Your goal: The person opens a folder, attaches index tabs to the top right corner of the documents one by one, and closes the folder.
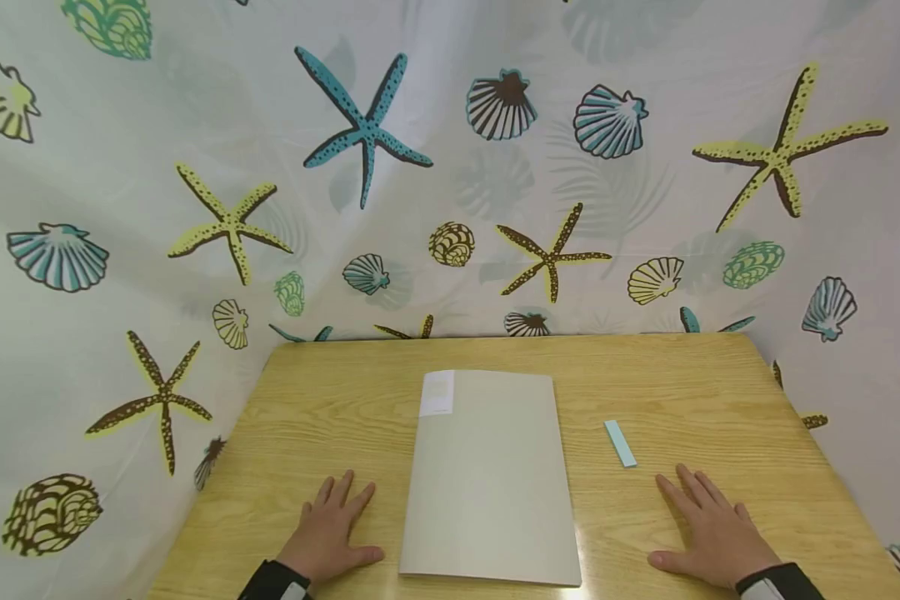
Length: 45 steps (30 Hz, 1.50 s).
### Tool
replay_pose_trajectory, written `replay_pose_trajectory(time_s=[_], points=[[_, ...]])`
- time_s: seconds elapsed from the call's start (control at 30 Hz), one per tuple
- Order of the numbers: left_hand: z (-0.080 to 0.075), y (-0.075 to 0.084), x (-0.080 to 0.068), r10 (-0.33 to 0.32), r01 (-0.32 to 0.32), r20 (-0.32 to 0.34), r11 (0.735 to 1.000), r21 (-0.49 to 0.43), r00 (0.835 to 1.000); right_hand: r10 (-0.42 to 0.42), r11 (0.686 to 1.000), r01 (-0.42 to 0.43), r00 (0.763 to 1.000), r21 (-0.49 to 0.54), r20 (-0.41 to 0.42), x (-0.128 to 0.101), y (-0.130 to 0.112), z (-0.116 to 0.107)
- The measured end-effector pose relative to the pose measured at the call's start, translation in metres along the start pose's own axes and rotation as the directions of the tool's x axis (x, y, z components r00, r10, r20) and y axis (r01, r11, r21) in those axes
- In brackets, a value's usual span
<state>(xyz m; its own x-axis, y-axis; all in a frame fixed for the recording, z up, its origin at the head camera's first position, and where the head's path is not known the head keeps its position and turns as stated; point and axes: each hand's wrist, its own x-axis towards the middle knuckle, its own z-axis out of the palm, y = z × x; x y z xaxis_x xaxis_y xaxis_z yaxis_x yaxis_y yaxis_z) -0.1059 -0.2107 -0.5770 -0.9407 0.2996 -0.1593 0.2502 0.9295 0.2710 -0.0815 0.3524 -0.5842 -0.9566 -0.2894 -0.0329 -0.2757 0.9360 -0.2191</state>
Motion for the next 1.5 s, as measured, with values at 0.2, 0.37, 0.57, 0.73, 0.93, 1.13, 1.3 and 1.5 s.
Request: replay_pose_trajectory(time_s=[0.2, 0.37, 0.57, 0.73, 0.93, 1.13, 1.3, 1.5], points=[[0.000, 0.000, 0.000, 0.007, -0.007, -0.013, 1.000, 0.005, 1.000, 0.008, 1.000, -0.008, 1.000, 0.002, 0.011, 0.000, 0.003, 0.000], [0.000, 0.001, -0.001, 0.007, -0.007, -0.012, 1.000, -0.005, 1.000, 0.009, 1.000, -0.009, 1.000, 0.015, 0.018, 0.000, 0.003, -0.001], [-0.001, 0.000, -0.003, -0.005, 0.005, 0.002, 1.000, -0.015, 1.000, 0.019, 0.999, -0.020, 1.000, 0.034, 0.021, -0.001, 0.002, 0.002], [0.001, -0.001, -0.004, -0.004, 0.004, -0.003, 0.999, -0.039, 1.000, 0.030, 0.999, -0.031, 0.999, 0.033, 0.028, 0.000, 0.001, 0.002], [0.003, 0.006, -0.002, 0.037, -0.042, -0.051, 0.995, -0.092, 0.998, -0.024, 0.995, 0.027, 0.999, 0.092, -0.042, 0.007, -0.001, -0.006], [-0.001, 0.035, -0.001, 0.129, -0.150, -0.161, 0.981, -0.126, 0.978, -0.021, 0.979, 0.045, 0.992, 0.199, -0.122, 0.017, -0.021, -0.018], [-0.002, 0.064, -0.002, 0.191, -0.216, -0.196, 0.970, -0.114, 0.962, -0.038, 0.964, 0.077, 0.987, 0.255, -0.155, 0.026, -0.046, -0.020], [0.002, 0.092, -0.005, 0.252, -0.262, -0.146, 0.963, -0.054, 0.957, -0.052, 0.950, 0.100, 0.985, 0.296, -0.164, 0.038, -0.067, -0.016]])
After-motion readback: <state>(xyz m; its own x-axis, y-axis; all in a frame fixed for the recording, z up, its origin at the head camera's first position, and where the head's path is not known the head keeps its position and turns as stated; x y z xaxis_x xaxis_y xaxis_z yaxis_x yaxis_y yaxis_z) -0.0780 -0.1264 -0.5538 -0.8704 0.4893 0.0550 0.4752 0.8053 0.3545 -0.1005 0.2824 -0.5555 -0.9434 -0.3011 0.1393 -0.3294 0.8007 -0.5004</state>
